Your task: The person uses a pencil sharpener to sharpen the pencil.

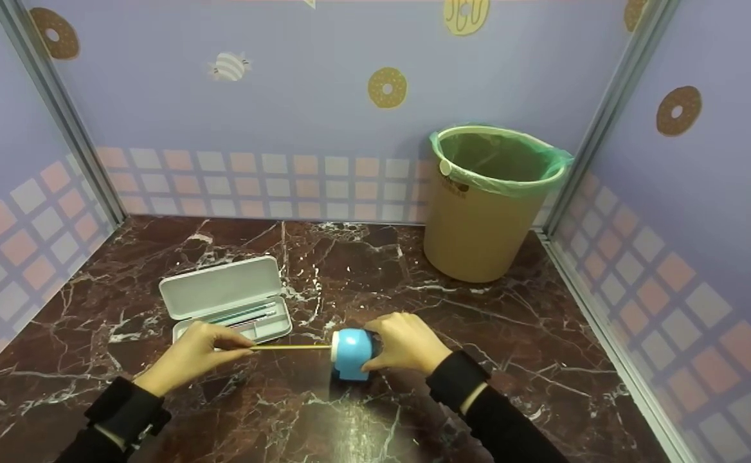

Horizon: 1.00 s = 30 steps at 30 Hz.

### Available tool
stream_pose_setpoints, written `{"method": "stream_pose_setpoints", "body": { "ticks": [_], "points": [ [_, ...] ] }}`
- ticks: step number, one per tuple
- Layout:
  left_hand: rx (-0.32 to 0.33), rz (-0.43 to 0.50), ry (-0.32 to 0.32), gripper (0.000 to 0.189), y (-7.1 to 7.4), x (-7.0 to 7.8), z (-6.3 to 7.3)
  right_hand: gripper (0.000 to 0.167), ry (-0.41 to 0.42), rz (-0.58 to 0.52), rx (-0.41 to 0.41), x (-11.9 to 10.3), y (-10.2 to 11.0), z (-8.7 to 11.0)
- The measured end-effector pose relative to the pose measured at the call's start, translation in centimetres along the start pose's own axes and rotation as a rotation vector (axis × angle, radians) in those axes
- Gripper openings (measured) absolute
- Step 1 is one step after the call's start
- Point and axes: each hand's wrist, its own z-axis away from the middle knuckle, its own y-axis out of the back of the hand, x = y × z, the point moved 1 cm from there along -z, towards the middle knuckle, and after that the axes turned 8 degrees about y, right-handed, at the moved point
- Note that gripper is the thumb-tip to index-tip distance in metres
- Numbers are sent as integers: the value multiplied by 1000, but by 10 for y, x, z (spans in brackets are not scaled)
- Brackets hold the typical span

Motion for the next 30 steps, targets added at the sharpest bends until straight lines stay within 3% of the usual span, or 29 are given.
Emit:
{"method": "stream_pose_setpoints", "body": {
  "ticks": [19,30],
  "points": [
    [-63,59,-14,9,-1,-5,6,64,41,-28,34,-12,-15,0],
    [-83,55,0,10,-1,-7,4,68,37,-116,34,-9,-20,1]
  ]
}}
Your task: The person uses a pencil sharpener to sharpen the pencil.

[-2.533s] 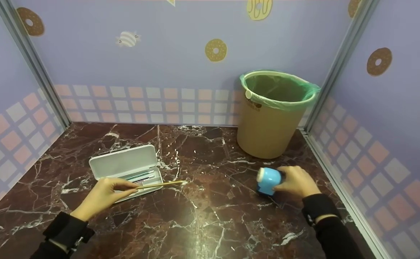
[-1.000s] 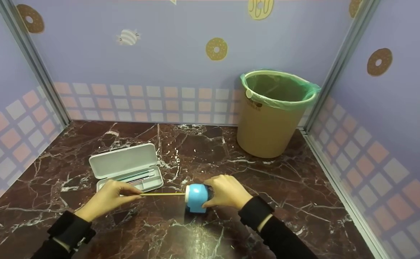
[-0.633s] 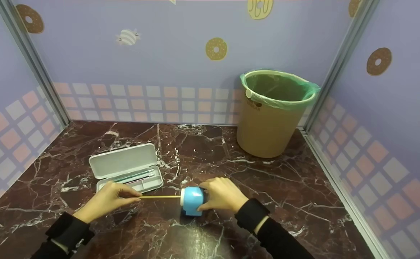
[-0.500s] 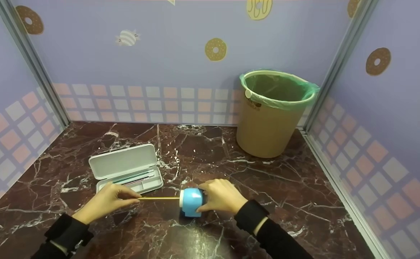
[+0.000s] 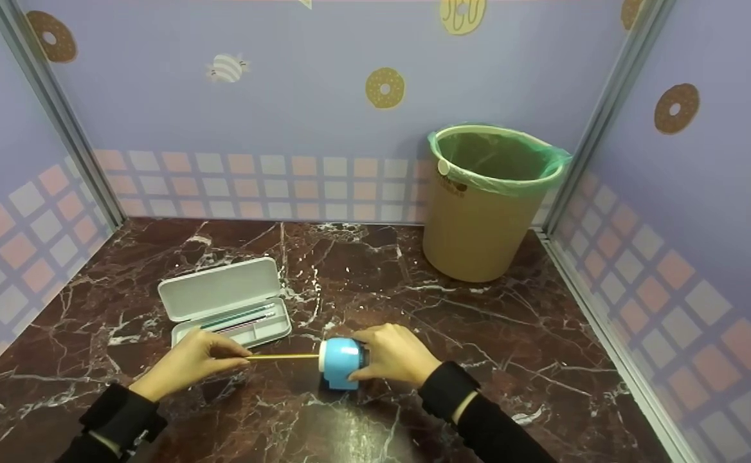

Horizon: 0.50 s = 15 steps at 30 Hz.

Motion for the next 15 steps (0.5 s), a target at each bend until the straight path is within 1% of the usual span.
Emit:
{"method": "stream_pose_setpoints", "body": {
  "ticks": [9,15],
  "points": [
    [6,-29,9,9,2,3,-1,67,-10,-41,-2,1,-2,0],
    [-22,-1,22,10,3,4,-2,66,-15,-66,-1,1,-3,1]
  ]
}}
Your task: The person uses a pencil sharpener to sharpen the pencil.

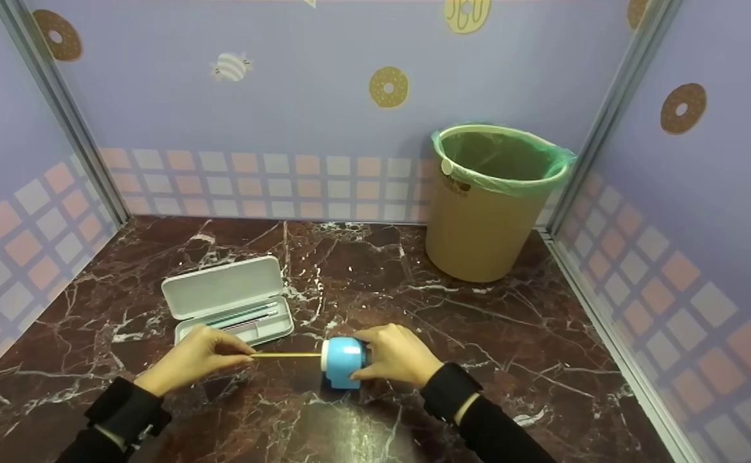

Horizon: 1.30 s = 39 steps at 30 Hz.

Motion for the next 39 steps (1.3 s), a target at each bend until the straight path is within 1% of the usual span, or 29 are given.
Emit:
{"method": "stream_pose_setpoints", "body": {
  "ticks": [8,18,26,29,33,39],
  "points": [
    [0,12,-11,10,-1,0,-1,64,-14,-17,3,0,0,-1],
    [-11,0,-2,11,-1,1,-2,62,-8,-21,5,-1,0,-1],
    [-28,28,19,12,-4,1,-3,62,-7,-16,-5,-2,-1,-2],
    [-16,18,4,12,-4,2,-4,62,-2,-15,-5,-2,-1,-1],
    [3,-1,-34,10,-5,4,-6,61,6,-8,4,-1,-1,-1],
    [9,-3,-47,8,-7,6,-7,62,4,-1,9,-1,-2,-1]
  ]
}}
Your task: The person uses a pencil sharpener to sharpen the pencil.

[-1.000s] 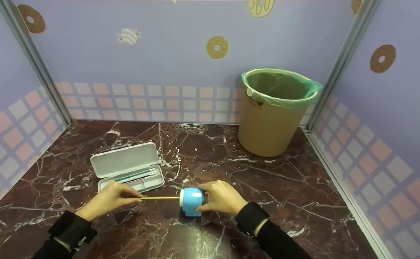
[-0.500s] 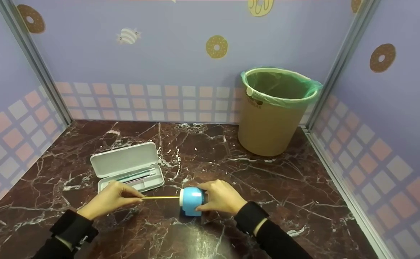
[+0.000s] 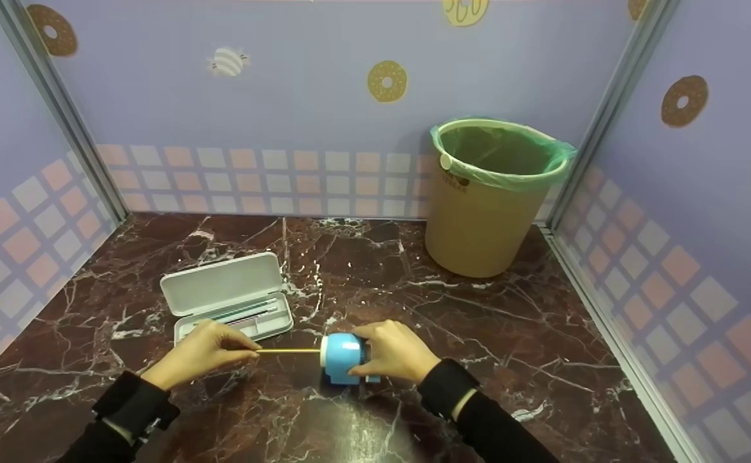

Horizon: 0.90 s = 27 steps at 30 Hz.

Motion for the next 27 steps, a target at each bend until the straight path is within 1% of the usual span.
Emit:
{"method": "stream_pose_setpoints", "body": {
  "ticks": [6,12,20,27],
  "points": [
    [-14,14,11,10,-3,0,-1,61,-5,-12,-4,-1,-1,0],
    [-8,14,26,9,-2,3,-2,61,-1,-10,7,-1,0,-2],
    [-20,24,3,11,-3,7,-1,59,-18,-11,-25,-4,4,-4],
    [-1,28,-14,10,-6,6,-1,58,-37,2,-45,-5,4,-6]
  ]
}}
